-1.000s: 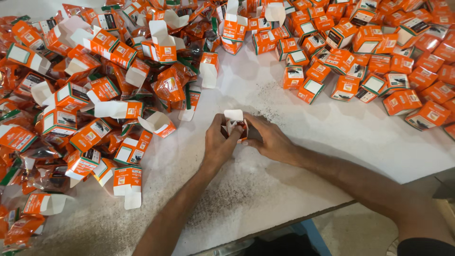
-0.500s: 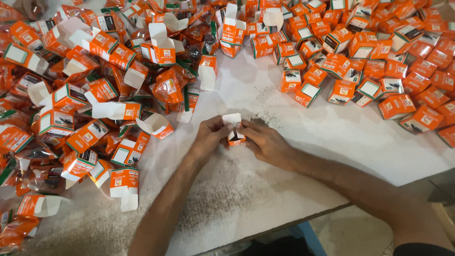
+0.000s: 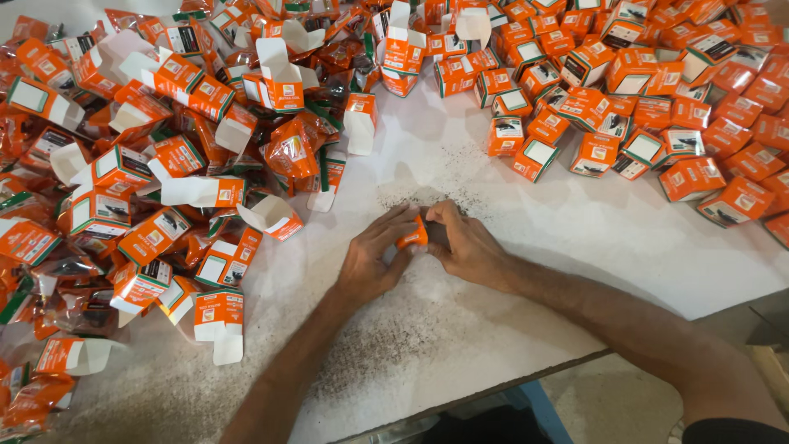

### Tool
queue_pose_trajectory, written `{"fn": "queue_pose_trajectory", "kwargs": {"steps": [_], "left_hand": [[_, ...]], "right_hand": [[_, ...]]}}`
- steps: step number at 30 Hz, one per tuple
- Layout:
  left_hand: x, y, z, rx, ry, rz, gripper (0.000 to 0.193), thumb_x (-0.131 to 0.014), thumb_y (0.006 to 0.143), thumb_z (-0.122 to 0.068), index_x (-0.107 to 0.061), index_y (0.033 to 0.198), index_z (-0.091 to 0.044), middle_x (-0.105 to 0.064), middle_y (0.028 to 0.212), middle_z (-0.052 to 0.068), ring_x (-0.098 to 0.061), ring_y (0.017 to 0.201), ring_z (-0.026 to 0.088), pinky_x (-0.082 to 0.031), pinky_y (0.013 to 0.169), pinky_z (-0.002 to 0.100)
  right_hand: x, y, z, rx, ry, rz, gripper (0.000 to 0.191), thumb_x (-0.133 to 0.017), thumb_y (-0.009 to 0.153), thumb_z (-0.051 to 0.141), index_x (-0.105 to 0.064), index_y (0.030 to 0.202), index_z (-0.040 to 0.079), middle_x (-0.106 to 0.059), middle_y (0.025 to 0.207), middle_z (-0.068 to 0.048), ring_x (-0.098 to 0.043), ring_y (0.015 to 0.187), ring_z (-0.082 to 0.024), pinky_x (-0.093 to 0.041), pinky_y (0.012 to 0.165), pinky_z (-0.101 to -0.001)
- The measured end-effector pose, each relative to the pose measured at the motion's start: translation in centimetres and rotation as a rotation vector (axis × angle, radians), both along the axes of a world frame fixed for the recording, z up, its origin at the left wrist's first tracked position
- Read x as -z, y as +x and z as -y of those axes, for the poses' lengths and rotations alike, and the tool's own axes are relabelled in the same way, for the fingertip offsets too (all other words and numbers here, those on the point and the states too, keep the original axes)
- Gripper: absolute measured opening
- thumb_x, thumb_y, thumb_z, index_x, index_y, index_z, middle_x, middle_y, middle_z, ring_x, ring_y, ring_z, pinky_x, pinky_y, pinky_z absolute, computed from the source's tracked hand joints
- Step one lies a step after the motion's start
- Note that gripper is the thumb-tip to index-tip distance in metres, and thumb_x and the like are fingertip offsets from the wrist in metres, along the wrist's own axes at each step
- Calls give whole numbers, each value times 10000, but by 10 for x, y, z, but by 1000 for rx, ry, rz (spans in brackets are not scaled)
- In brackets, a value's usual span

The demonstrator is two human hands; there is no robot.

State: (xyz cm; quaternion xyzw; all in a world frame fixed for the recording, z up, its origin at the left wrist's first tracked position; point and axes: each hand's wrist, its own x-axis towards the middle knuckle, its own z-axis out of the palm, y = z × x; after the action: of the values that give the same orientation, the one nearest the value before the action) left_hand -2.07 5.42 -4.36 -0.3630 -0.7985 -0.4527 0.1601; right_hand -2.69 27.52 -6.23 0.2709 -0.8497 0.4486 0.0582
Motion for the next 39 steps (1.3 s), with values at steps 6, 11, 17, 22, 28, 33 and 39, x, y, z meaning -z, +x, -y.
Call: {"fn": "queue_pose_trajectory", "kwargs": {"steps": [6, 11, 17, 22, 28, 33, 39], "left_hand": [[2, 4, -4, -11, 142, 181, 170, -690, 953, 4, -642, 1115, -6, -670, 1370, 227, -594, 1388, 398, -499, 1133, 453], [1, 1, -1, 42, 23, 5, 193, -721, 931, -5, -633, 1103, -15, -657, 1380, 215, -561, 1410, 413, -497, 1153, 451], [-6, 12, 5, -5, -217, -173, 299, -770, 875, -106, -658, 1139, -24, -467, 1532, 285, -366, 1479, 465, -321, 1202, 593], [-8, 20, 19, -122, -251, -339, 410, -743, 894, -164, -631, 1279, -75, -443, 1533, 268, -411, 1448, 461, -325, 1176, 647], [-27, 17, 92, -910, -559, -412, 360, -762, 919, -123, -603, 1218, -4, -622, 1224, 250, -636, 1017, 374, -525, 791, 476], [-24, 17, 74, -375, -464, -319, 412, -630, 777, 49, -603, 1185, -8, -655, 1116, 188, -630, 997, 392, -550, 852, 481], [-32, -10, 25, -223, -134, 90, 507, -618, 892, 18, -533, 1386, -55, -641, 1217, 189, -664, 1118, 353, -562, 940, 435]], "right_hand": [[-3, 2, 0, -56, 15, -122, 492, -756, 881, 110, -421, 1238, 60, -681, 1113, -190, -693, 1014, -428, -566, 780, -484], [-10, 4, 0, -49, 48, -127, 466, -771, 906, 136, -454, 1244, 89, -684, 1067, -165, -697, 955, -407, -551, 741, -483], [-13, 6, 1, -112, 18, -262, 357, -712, 860, 39, -560, 1181, 75, -649, 1306, -181, -680, 1049, -401, -561, 811, -480], [-15, 1, -4, -148, 146, -287, 182, -745, 855, 75, -642, 1004, 60, -618, 1374, -171, -667, 1055, -371, -552, 826, -453], [-22, -17, -33, 440, -72, -668, 539, -737, 1067, 188, -405, 1470, 52, -220, 1659, -244, -257, 1577, -394, -279, 1317, -497], [-7, -6, -6, -101, -158, -285, 873, -782, 920, 245, -231, 1548, -6, -246, 1641, -251, -253, 1539, -380, -257, 1248, -512], [3, -9, -4, -136, -180, 236, 816, -728, 907, 305, -288, 1523, 1, -552, 1406, -185, -540, 1340, -315, -422, 1137, -413]]}}
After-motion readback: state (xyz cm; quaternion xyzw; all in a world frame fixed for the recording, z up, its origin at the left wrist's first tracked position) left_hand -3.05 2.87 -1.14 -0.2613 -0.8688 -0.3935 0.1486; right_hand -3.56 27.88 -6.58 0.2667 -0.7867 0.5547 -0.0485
